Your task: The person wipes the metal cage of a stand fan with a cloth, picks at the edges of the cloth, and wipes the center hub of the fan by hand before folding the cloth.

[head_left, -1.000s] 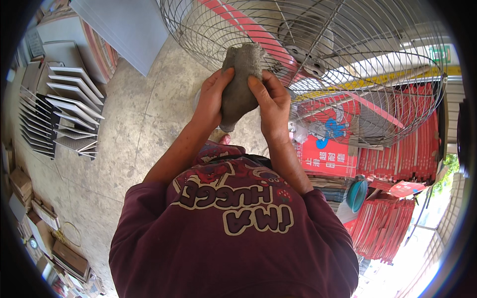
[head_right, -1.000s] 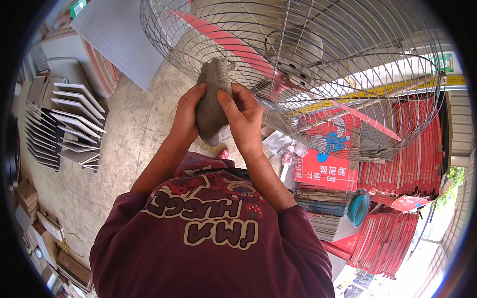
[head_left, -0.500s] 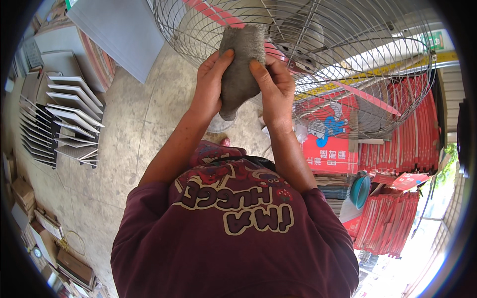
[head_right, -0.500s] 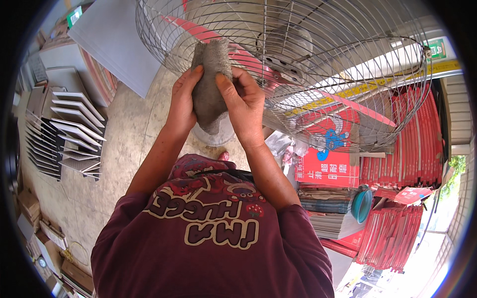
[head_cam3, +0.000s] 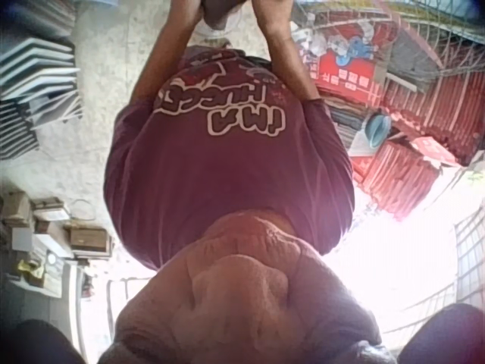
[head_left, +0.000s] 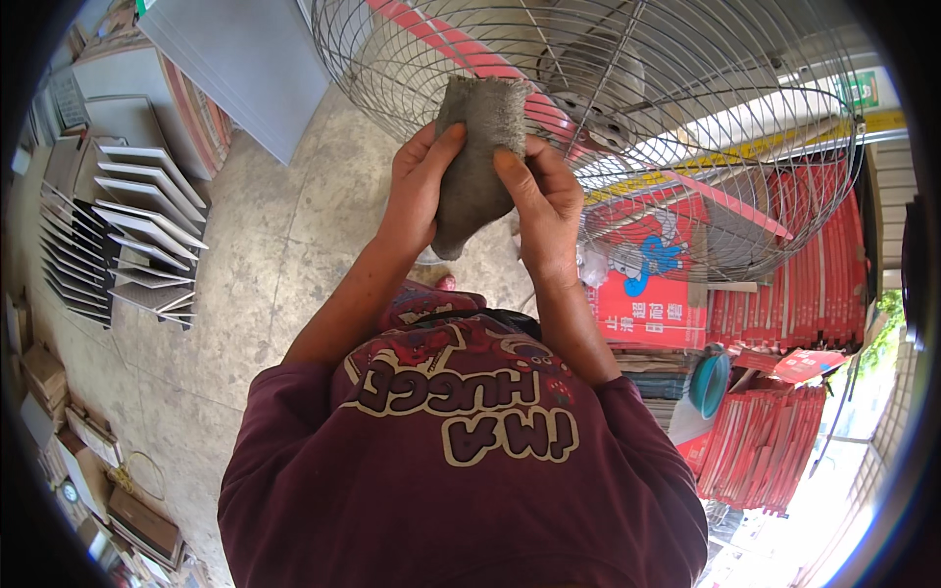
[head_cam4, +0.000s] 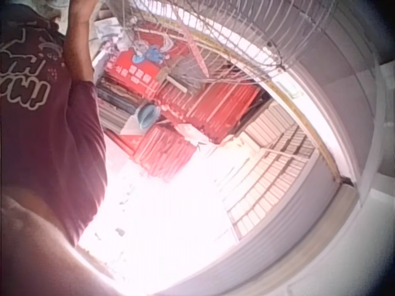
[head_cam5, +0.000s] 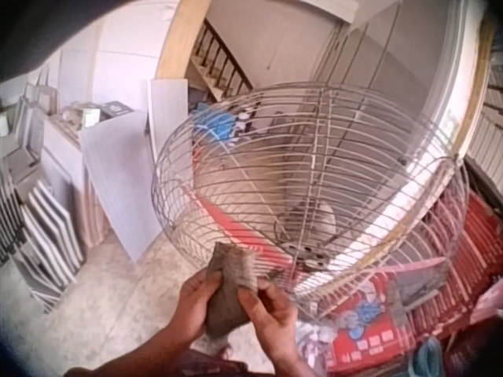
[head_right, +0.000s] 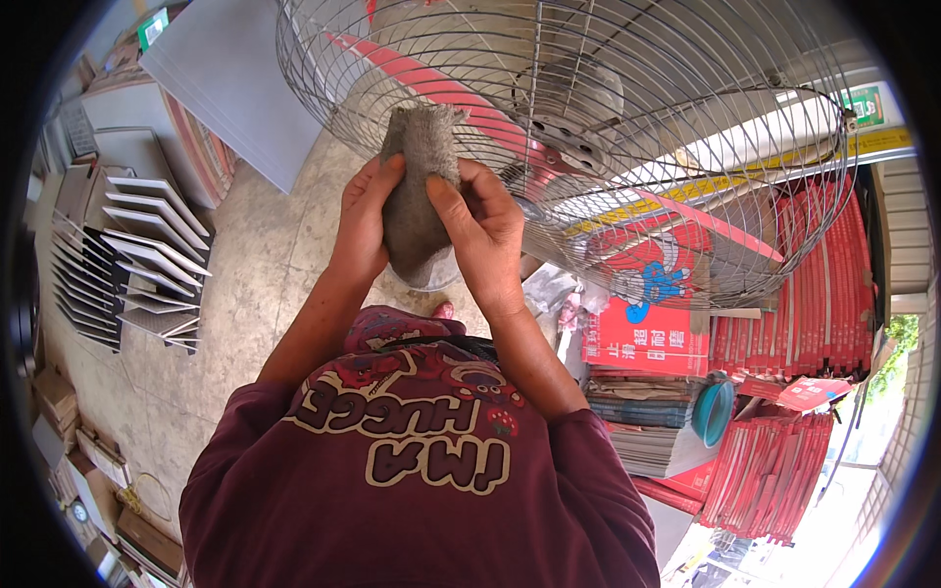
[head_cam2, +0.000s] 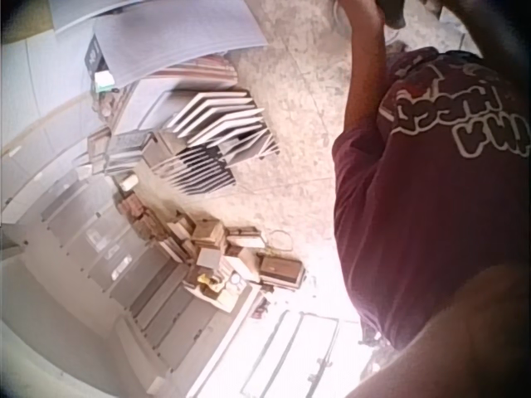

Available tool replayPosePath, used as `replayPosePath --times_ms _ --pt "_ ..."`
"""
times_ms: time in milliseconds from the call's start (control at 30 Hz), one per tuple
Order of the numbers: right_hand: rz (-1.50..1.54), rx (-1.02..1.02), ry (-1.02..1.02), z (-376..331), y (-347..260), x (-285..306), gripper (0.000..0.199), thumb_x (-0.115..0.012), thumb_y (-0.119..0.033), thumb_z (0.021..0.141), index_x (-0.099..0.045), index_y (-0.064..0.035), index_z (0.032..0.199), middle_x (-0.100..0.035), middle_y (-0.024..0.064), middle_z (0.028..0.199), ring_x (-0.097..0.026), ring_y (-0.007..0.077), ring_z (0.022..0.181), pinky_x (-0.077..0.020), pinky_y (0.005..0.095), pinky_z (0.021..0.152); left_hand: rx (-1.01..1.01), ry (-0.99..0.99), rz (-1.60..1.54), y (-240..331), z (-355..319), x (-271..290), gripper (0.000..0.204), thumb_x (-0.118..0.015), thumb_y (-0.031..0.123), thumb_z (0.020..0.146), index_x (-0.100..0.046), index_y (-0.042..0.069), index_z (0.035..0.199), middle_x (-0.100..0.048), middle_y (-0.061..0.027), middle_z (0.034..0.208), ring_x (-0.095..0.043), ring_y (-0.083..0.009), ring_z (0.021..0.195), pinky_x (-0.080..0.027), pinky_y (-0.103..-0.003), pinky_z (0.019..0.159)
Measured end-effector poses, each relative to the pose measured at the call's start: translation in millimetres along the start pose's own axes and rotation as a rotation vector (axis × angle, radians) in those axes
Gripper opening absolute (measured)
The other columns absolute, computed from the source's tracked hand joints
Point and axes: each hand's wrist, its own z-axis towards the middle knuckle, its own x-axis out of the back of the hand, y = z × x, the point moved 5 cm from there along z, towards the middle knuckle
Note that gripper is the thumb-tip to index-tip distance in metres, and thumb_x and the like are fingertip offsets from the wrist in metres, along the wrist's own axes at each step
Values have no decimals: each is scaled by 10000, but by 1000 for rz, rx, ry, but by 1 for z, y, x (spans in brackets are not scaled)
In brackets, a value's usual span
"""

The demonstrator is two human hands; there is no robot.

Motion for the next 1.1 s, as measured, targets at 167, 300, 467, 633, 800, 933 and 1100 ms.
replayPosePath --times_ms 167,300,467,633,800,933,1100 --pt "-14 63 -7 11 -16 -6 212 -608 -89 891 -578 14 1074 -592 -23 897 -499 26 794 -410 171 703 -49 -40 -9 17 10 -14 186 -549 176 922 -617 19 996 -649 -30 888 -599 -74 744 -488 -228 665" --pt "7 16 -9 23 -4 -12 193 -613 -97 888 -589 11 1046 -584 -31 868 -494 24 775 -404 169 682 -6 56 -25 13 16 -2 185 -557 191 916 -618 24 970 -645 -30 870 -597 -80 727 -486 -233 652" --pt "-41 -70 -15 24 26 -8 158 -625 -102 879 -603 9 989 -547 -50 792 -464 19 714 -382 168 613 73 156 1 -1 16 28 188 -562 203 912 -617 28 954 -642 -34 857 -599 -86 724 -487 -239 648" --pt "-96 -125 -35 21 33 -10 158 -627 -89 874 -596 10 993 -521 -56 772 -441 13 699 -365 166 590 98 196 7 -4 10 37 189 -558 195 916 -617 23 968 -645 -36 867 -602 -89 738 -488 -237 658" --pt "0 -33 -55 23 6 -23 196 -619 -84 880 -577 19 1042 -560 -35 843 -478 22 759 -396 165 657 -33 82 -6 21 15 17 191 -545 180 925 -617 17 991 -650 -39 899 -603 -85 755 -489 -232 674" --pt "-37 11 -47 34 -3 -24 204 -615 -81 884 -578 18 1059 -584 -19 897 -501 30 799 -412 169 704 -57 -8 -7 31 29 5 194 -545 182 924 -615 15 995 -648 -34 900 -600 -81 763 -488 -230 680" --pt "6 -19 -39 40 17 -24 198 -622 -89 880 -587 20 1041 -579 -28 857 -496 26 772 -411 170 683 9 64 -1 16 34 27 201 -557 193 914 -612 16 993 -644 -36 885 -601 -88 758 -488 -232 683"
